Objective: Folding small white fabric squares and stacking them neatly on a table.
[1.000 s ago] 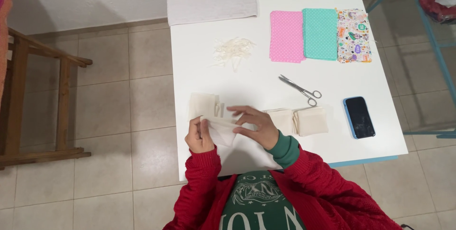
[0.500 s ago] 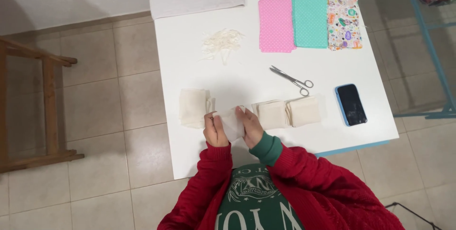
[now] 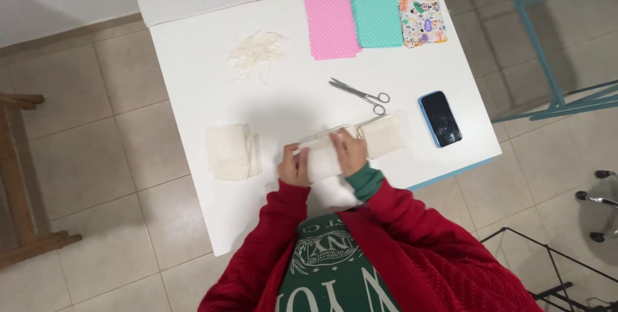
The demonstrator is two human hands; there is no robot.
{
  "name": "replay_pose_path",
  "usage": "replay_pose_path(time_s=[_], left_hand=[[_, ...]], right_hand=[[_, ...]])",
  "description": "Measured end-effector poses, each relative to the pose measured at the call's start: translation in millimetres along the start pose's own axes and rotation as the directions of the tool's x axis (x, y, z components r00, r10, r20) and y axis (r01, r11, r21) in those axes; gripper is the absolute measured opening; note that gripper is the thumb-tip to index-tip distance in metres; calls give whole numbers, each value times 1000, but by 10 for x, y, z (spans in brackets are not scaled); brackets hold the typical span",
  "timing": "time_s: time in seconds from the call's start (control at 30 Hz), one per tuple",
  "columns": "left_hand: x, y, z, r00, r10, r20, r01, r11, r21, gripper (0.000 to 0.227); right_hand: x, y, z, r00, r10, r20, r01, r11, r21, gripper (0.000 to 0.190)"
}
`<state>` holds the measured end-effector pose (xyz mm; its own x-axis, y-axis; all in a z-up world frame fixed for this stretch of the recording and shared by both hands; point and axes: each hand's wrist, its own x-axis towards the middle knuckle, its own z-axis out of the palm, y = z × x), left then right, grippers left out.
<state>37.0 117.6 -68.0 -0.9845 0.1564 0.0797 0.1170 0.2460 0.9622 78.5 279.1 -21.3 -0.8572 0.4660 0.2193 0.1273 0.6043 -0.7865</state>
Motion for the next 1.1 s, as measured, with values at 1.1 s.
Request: replay_pose_path(time_s=[1.1], left_hand=[[753,-713,-1010,960,-225,-165,277,698,660,24]], right_hand=[[33,-55,194,932,-274,236,357,809,-468,77]])
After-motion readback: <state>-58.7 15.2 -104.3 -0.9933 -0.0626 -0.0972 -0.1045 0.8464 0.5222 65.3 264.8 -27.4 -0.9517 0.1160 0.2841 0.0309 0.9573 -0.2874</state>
